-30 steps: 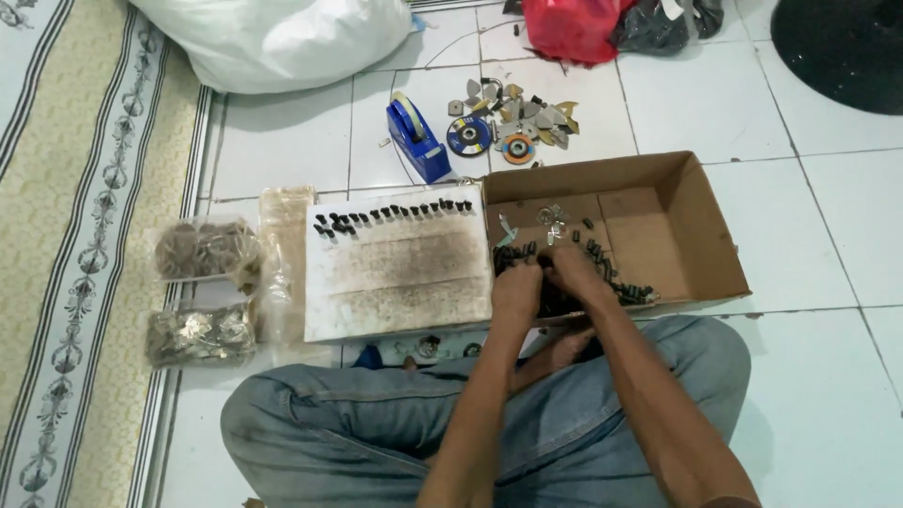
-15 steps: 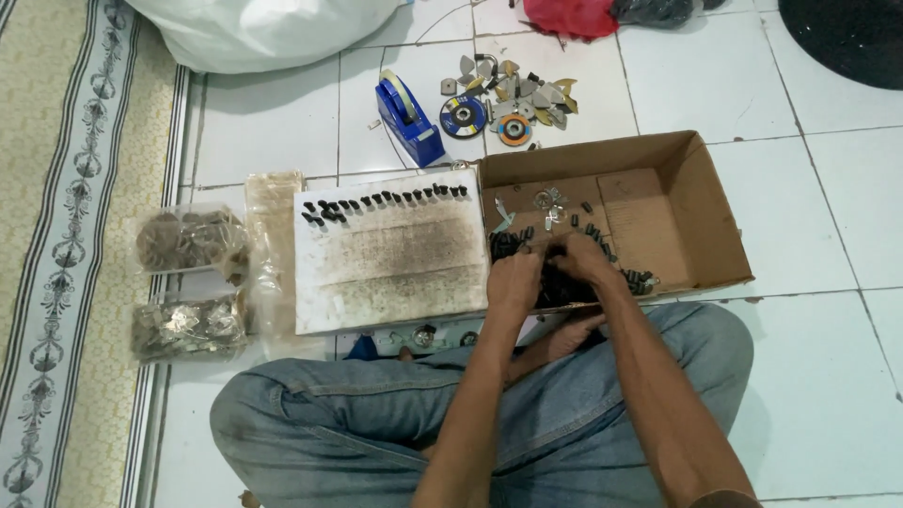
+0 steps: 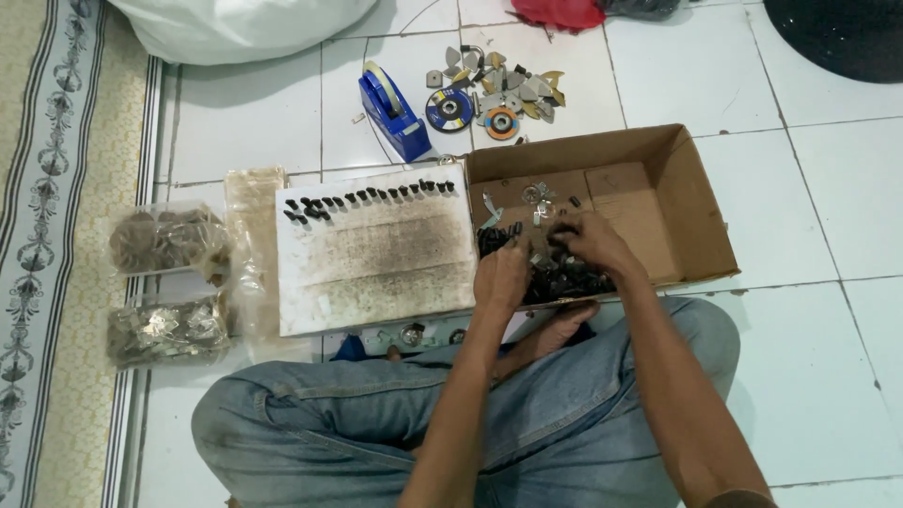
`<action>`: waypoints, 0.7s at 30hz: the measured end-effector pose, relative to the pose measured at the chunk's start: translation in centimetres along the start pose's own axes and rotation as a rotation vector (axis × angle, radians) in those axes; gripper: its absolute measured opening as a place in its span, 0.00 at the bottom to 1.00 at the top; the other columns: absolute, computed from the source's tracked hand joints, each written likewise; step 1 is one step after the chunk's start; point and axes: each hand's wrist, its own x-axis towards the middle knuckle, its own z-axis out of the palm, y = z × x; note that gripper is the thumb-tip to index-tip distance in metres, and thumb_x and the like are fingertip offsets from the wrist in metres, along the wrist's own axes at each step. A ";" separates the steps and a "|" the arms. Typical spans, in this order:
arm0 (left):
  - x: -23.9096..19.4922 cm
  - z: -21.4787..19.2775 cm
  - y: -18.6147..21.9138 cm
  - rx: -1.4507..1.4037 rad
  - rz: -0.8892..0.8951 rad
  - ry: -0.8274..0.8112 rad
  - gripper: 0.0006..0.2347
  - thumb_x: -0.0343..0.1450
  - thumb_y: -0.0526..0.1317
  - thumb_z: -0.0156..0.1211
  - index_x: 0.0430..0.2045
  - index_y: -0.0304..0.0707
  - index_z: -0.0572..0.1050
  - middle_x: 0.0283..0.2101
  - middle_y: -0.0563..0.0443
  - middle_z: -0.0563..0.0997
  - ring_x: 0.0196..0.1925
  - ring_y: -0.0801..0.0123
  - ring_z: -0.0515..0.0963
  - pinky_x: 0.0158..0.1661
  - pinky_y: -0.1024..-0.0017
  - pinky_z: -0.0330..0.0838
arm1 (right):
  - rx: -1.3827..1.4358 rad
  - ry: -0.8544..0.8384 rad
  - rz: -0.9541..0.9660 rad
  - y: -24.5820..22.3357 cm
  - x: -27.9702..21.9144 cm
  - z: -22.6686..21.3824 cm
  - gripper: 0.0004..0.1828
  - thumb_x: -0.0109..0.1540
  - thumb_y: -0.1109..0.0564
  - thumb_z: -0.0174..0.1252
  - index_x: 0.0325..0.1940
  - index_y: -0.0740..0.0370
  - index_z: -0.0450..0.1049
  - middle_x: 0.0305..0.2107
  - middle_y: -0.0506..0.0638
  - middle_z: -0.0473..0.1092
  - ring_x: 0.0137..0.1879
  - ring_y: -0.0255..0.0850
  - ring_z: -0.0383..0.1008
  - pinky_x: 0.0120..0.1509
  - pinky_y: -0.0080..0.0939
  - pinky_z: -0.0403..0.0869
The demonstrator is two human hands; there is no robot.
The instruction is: Sorting and placing small metal components into a template board.
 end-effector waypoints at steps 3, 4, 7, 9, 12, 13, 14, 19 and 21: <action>-0.1 0.8 -0.2 -0.009 -0.015 -0.009 0.17 0.72 0.29 0.51 0.57 0.37 0.73 0.37 0.35 0.85 0.31 0.50 0.86 0.32 0.56 0.79 | -0.103 0.072 0.154 2.3 -0.3 1.1 0.18 0.67 0.54 0.56 0.58 0.65 0.78 0.47 0.63 0.76 0.55 0.54 0.73 0.60 0.54 0.70; -0.1 0.7 -0.1 0.011 -0.025 -0.033 0.17 0.73 0.29 0.50 0.58 0.36 0.71 0.37 0.34 0.85 0.32 0.49 0.86 0.33 0.56 0.79 | -0.365 0.037 0.075 3.2 0.4 1.8 0.16 0.61 0.54 0.58 0.49 0.65 0.79 0.41 0.64 0.76 0.46 0.59 0.75 0.50 0.57 0.72; 0.6 1.6 -0.6 0.054 -0.030 -0.066 0.19 0.72 0.30 0.49 0.60 0.36 0.67 0.36 0.33 0.84 0.30 0.50 0.85 0.32 0.57 0.79 | -0.651 0.002 0.091 8.1 2.9 5.9 0.14 0.61 0.49 0.56 0.46 0.55 0.80 0.42 0.56 0.76 0.47 0.56 0.75 0.53 0.52 0.71; 0.7 2.1 -0.8 0.071 -0.033 -0.074 0.19 0.72 0.30 0.50 0.60 0.37 0.66 0.35 0.33 0.84 0.28 0.51 0.85 0.30 0.57 0.78 | -0.679 -0.006 0.186 14.7 4.7 8.8 0.15 0.68 0.45 0.52 0.52 0.46 0.80 0.48 0.47 0.76 0.58 0.47 0.74 0.66 0.46 0.69; 0.4 1.4 -0.6 0.078 -0.025 -0.090 0.20 0.72 0.29 0.50 0.62 0.34 0.65 0.35 0.33 0.84 0.29 0.52 0.85 0.30 0.59 0.79 | -1.236 0.201 -0.184 25.9 7.5 11.7 0.19 0.71 0.46 0.47 0.62 0.53 0.71 0.61 0.46 0.69 0.69 0.42 0.65 0.81 0.41 0.53; 0.3 1.1 -0.4 0.105 -0.031 -0.107 0.21 0.72 0.29 0.50 0.62 0.33 0.65 0.33 0.34 0.84 0.27 0.54 0.84 0.29 0.61 0.78 | -1.220 0.284 -0.276 28.0 8.2 12.2 0.20 0.73 0.47 0.41 0.65 0.53 0.69 0.61 0.44 0.68 0.70 0.40 0.63 0.82 0.39 0.53; 0.3 0.9 -0.2 0.132 -0.036 -0.125 0.21 0.72 0.28 0.50 0.63 0.32 0.65 0.31 0.34 0.84 0.25 0.56 0.83 0.28 0.63 0.78 | -1.202 0.366 -0.367 30.0 8.8 12.7 0.21 0.75 0.49 0.36 0.69 0.52 0.66 0.62 0.42 0.66 0.72 0.39 0.62 0.82 0.37 0.53; 0.4 2.2 -1.0 0.072 -0.033 -0.112 0.19 0.72 0.29 0.50 0.60 0.33 0.65 0.31 0.33 0.83 0.26 0.51 0.84 0.28 0.57 0.77 | -1.631 0.513 -0.288 27.7 5.0 13.0 0.26 0.73 0.46 0.32 0.77 0.44 0.55 0.68 0.37 0.60 0.73 0.33 0.56 0.83 0.33 0.46; 0.7 1.9 -0.8 0.067 -0.028 -0.104 0.19 0.71 0.30 0.50 0.59 0.34 0.66 0.30 0.33 0.83 0.28 0.48 0.84 0.30 0.55 0.79 | -1.328 0.367 -0.334 25.7 4.8 12.5 0.26 0.75 0.46 0.30 0.75 0.46 0.61 0.63 0.40 0.67 0.68 0.38 0.65 0.81 0.36 0.58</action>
